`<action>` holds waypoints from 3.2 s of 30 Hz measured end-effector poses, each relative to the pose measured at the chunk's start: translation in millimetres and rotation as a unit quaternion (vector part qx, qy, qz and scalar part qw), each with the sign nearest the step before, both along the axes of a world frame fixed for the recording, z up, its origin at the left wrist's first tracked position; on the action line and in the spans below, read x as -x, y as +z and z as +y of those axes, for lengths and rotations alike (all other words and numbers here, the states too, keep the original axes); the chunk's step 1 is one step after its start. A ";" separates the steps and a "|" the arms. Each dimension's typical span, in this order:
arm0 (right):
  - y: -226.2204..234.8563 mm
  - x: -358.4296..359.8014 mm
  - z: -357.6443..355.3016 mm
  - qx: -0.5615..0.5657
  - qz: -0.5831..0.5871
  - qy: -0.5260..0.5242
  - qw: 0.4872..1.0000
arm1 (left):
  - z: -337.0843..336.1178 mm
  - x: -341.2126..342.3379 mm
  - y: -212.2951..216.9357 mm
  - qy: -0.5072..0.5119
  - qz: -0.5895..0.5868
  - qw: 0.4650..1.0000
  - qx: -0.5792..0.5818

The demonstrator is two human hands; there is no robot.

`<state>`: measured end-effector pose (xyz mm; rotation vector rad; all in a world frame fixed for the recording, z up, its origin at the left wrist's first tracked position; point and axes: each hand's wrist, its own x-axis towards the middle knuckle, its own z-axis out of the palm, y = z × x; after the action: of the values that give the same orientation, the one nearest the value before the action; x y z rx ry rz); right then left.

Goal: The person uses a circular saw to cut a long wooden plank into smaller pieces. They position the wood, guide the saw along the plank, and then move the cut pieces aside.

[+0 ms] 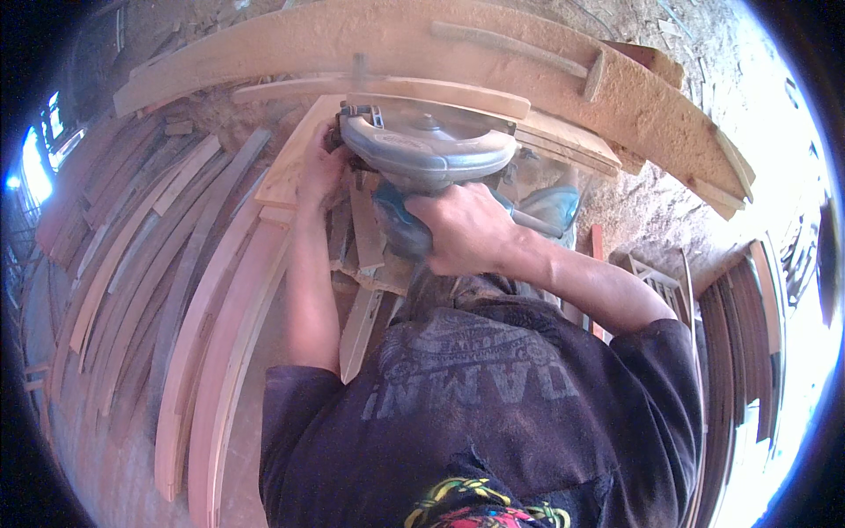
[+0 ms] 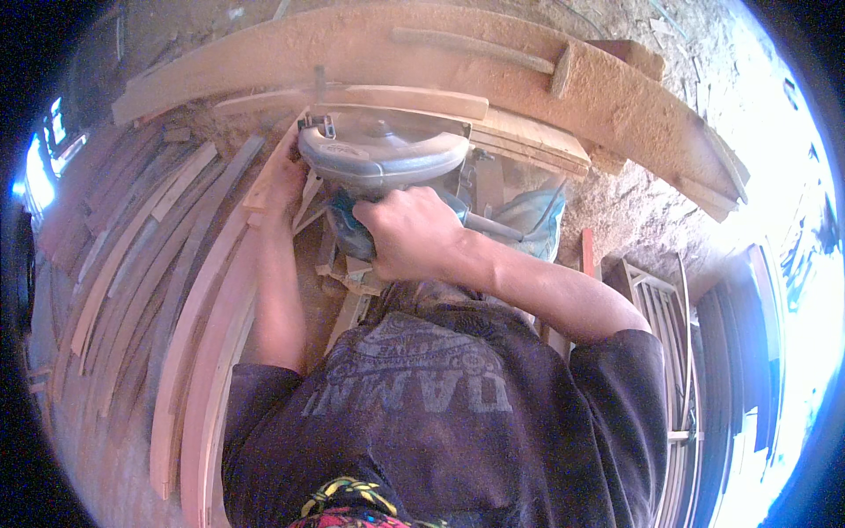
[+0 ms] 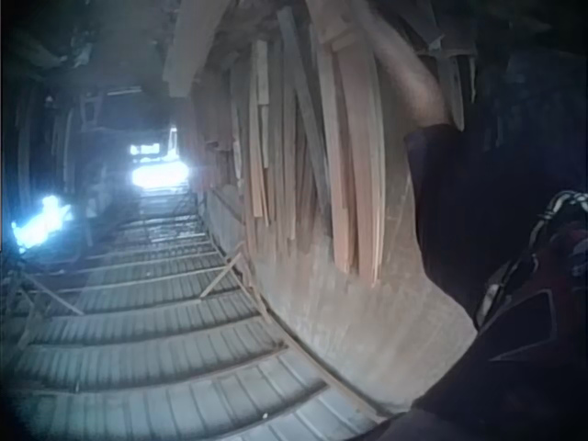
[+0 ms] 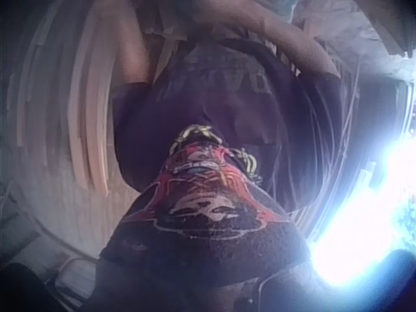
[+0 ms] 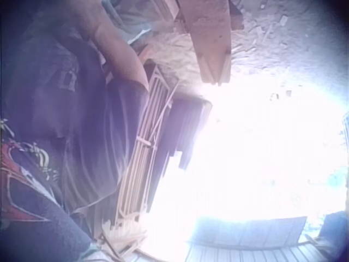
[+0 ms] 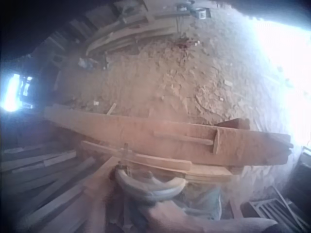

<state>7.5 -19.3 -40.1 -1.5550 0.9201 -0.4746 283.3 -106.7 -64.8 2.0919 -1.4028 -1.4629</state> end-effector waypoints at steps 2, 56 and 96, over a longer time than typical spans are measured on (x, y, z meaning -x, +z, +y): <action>-1.3 -5.1 -1.6 0.002 0.003 -0.005 1.000 | -5.8 -3.1 3.4 -0.034 -0.045 0.998 -0.005; 52.7 106.6 112.7 0.135 -0.065 0.099 0.984 | 226.5 85.9 114.1 0.272 -0.029 0.960 0.066; 52.0 -86.2 58.7 -0.060 0.112 0.102 0.987 | 188.5 -113.1 7.4 0.231 0.054 0.970 0.054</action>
<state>93.7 39.5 12.0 -1.5921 0.9301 -0.0976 396.4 81.8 -57.4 2.0525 -0.8541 -1.2552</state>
